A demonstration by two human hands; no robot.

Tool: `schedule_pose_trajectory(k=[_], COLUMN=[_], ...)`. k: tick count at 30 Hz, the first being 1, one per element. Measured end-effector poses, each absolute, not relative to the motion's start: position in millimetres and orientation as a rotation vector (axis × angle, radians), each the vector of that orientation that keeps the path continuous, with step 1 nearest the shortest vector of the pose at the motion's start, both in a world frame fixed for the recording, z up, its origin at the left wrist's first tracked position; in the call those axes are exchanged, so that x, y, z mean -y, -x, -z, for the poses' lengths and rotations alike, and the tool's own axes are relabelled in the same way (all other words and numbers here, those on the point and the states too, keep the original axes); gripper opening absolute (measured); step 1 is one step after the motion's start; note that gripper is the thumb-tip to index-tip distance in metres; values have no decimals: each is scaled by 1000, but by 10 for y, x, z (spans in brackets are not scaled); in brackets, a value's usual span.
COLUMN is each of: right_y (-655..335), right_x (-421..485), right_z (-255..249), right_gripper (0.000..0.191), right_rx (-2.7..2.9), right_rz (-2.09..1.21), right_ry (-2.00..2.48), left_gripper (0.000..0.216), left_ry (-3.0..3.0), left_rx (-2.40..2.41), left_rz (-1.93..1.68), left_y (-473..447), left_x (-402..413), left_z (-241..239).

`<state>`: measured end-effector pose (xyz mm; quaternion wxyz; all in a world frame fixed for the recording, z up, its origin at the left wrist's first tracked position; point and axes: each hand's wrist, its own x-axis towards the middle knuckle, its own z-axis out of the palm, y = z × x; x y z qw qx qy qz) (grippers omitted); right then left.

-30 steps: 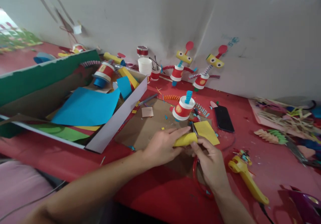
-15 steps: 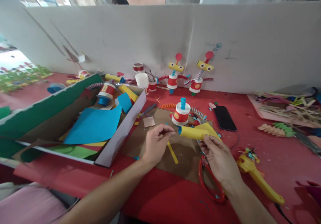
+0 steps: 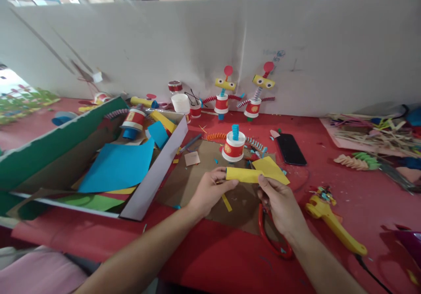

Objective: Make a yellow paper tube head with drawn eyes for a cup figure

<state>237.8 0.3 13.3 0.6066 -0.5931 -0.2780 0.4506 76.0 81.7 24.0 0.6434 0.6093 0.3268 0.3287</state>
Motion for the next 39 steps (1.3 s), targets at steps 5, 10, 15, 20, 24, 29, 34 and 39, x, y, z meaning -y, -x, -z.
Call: schedule_pose_trajectory(k=[5, 10, 15, 20, 24, 29, 34, 39], right_y=[-2334, -2267, -2262, -2300, -2293, -2268, -2277, -2273], right_x=[15, 20, 19, 10, 17, 23, 22, 44], right_z=[-155, -197, -218, -151, -126, -197, -231, -190], right_gripper=[31, 26, 17, 11, 9, 12, 14, 25], right_rx=[759, 827, 904, 929, 925, 824, 775, 619], right_rz=[-1061, -1006, -992, -912, -941, -1069, -1062, -1218], right_ry=[1374, 1376, 1328, 1361, 1365, 1293, 1290, 1187], left_gripper=[23, 21, 19, 18, 19, 21, 18, 12], left_ry=[-1129, -1124, -1311, -1396, -1251, -1060, -1134, -1429], left_rx=[-673, -715, -761, -848, -811, -775, -748, -742], left_rz=[-698, -735, -727, -744, -717, -712, -715, -713], left_y=[-783, -797, -801, -814, -835, -836, -805, -800], left_x=[-782, -746, -729, -704, -667, -678, -711, -709], left_z=[-256, -254, -226, -181, -194, -252, -265, -228])
